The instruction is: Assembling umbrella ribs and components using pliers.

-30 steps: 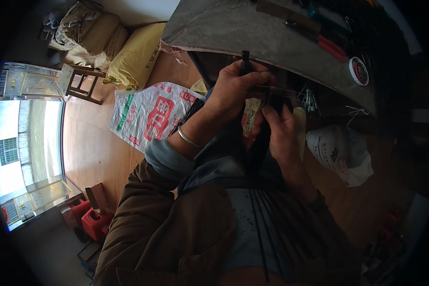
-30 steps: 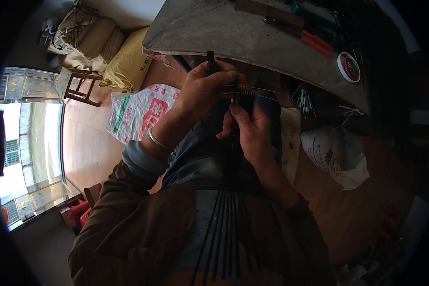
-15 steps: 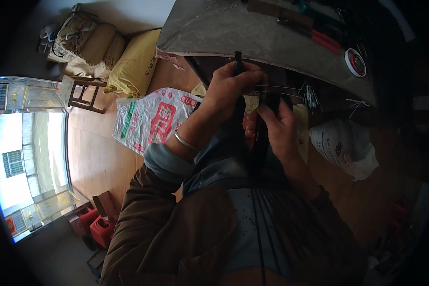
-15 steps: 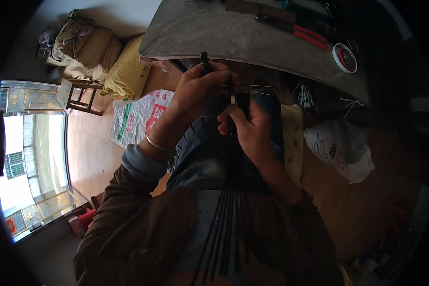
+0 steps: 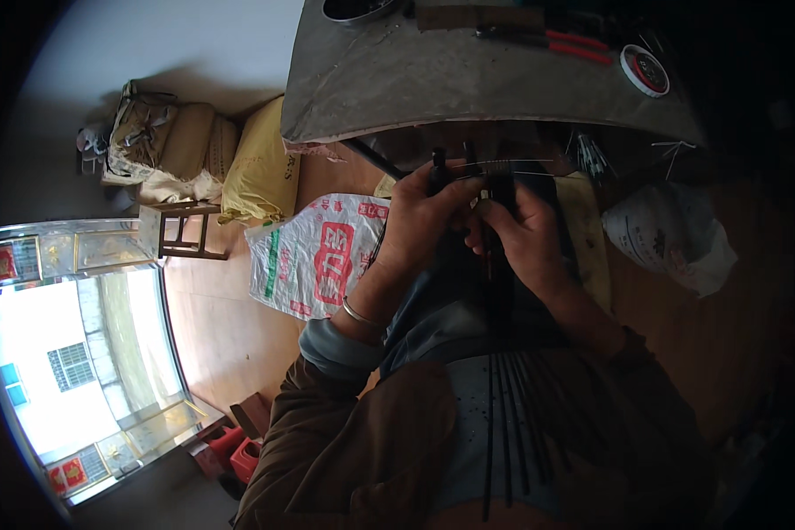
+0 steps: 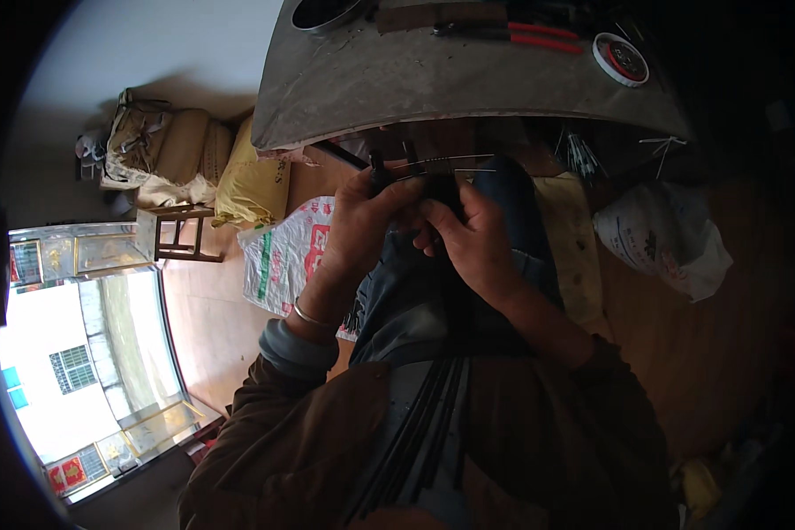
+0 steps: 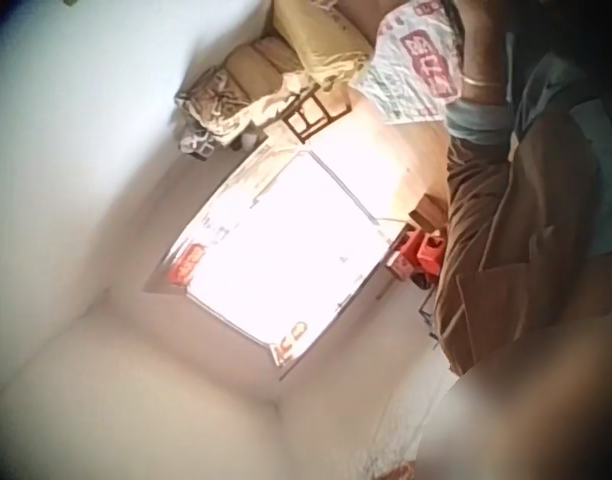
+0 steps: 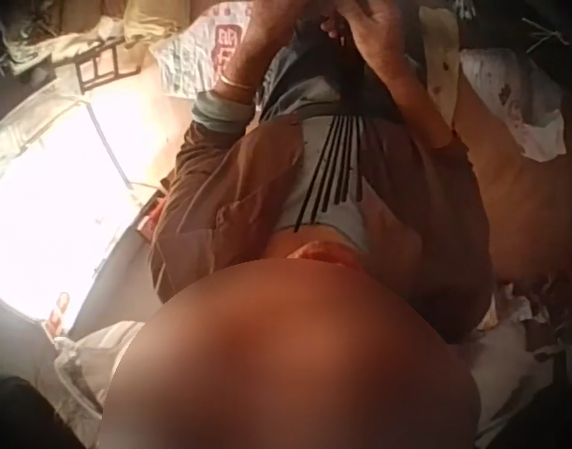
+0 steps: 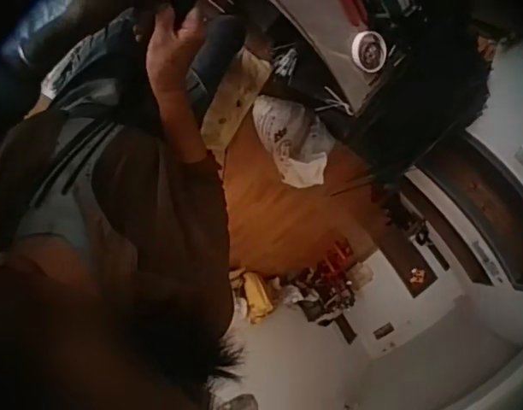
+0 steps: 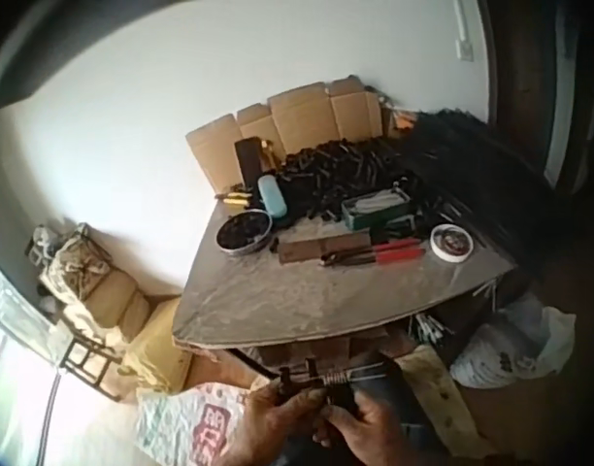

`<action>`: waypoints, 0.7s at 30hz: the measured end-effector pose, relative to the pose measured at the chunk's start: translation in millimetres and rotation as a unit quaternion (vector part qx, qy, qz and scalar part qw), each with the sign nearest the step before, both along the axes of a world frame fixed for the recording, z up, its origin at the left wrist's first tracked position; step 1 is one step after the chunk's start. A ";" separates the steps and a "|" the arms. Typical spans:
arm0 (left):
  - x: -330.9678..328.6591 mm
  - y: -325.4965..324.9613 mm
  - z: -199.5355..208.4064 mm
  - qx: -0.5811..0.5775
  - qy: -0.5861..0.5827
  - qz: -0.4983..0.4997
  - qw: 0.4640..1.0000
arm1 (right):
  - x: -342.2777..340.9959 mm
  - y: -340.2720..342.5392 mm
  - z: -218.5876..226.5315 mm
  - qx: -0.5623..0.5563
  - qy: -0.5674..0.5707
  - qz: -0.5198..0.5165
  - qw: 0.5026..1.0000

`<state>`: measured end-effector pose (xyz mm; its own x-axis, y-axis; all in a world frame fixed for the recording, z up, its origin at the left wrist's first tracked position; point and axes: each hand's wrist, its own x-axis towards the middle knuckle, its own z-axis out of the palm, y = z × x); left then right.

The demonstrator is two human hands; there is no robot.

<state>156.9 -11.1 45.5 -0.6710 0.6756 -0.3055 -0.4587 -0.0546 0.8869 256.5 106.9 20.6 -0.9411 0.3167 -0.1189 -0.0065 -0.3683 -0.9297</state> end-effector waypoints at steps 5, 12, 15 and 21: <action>-2.4 -0.9 -16.7 0.019 -0.003 0.031 0.999 | 2.2 21.7 -14.2 0.229 -0.022 0.030 0.973; 3.9 2.4 -17.8 0.030 -0.035 0.061 0.997 | -1.1 21.8 -5.5 0.188 -0.032 0.069 0.979; 2.9 2.2 -22.1 0.066 -0.051 0.042 0.996 | -1.5 25.8 -18.6 0.114 -0.053 0.084 0.988; 2.9 -1.9 -23.1 0.108 -0.059 0.005 0.992 | -1.5 29.1 -22.8 0.011 -0.064 0.134 0.989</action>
<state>159.9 -13.0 22.4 -0.6462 0.7275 -0.2307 -0.5574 -0.2433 0.7938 254.9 136.0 -2.2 -0.9690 0.0627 -0.2388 0.2071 -0.3204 -0.9244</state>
